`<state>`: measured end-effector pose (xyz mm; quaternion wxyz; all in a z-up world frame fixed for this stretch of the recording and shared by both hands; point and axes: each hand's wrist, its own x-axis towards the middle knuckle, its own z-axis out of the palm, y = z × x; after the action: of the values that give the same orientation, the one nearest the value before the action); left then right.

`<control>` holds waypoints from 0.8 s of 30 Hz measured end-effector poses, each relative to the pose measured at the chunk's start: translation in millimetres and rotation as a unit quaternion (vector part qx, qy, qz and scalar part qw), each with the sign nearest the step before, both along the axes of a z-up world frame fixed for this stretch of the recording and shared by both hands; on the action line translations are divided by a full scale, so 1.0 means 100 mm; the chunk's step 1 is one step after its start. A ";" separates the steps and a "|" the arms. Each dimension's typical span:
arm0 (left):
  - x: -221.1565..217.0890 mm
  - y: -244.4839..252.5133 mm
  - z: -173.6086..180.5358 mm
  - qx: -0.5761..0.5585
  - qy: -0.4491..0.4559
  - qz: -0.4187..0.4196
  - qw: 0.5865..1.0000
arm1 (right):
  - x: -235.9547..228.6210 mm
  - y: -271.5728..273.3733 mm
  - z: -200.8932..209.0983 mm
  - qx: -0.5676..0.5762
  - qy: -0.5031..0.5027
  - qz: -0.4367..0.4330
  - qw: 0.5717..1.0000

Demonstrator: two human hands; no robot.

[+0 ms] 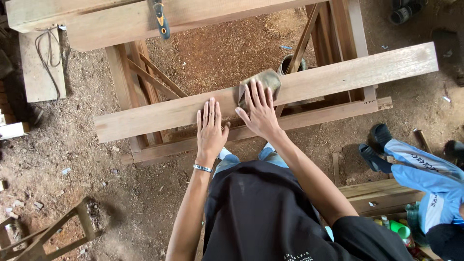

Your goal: The person sands a long wooden plank by hand using a piece of sandpaper, moving it back and forth across the surface and along the edges.

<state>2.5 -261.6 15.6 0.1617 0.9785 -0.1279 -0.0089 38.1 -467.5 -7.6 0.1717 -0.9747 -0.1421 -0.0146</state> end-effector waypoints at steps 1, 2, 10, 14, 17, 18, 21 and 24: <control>0.00 0.05 -0.01 -0.002 -0.001 -0.004 1.000 | -0.07 -0.01 0.01 -0.001 0.008 0.009 1.000; 0.00 0.10 -0.01 -0.004 -0.003 -0.011 1.000 | -0.10 -0.03 0.01 -0.002 0.015 0.015 1.000; 0.04 0.21 -0.11 -0.009 -0.006 -0.045 0.999 | -0.04 -0.57 0.09 -0.046 0.093 -0.056 0.993; 0.03 0.27 -0.09 -0.013 -0.009 -0.066 0.998 | 0.01 -0.29 0.00 -0.060 0.062 -0.141 0.986; 0.03 0.43 -0.03 -0.016 -0.011 -0.090 0.996 | 0.04 0.11 -0.09 -0.058 0.038 -0.168 0.983; 0.05 0.50 0.00 -0.017 -0.011 -0.100 0.995 | 0.03 0.25 -0.10 -0.049 0.036 -0.157 0.986; 0.10 0.68 0.08 -0.030 0.029 -0.107 0.993 | -0.08 0.67 -0.04 -0.032 0.039 -0.123 0.991; 0.14 0.76 0.08 -0.051 0.021 -0.094 0.994 | -0.22 0.83 0.03 -0.036 0.047 -0.081 0.995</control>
<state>16.8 -185.4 23.9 0.2124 0.9522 -0.2163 -0.0382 16.5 -384.2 -4.3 0.1415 -0.9881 -0.0552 0.0227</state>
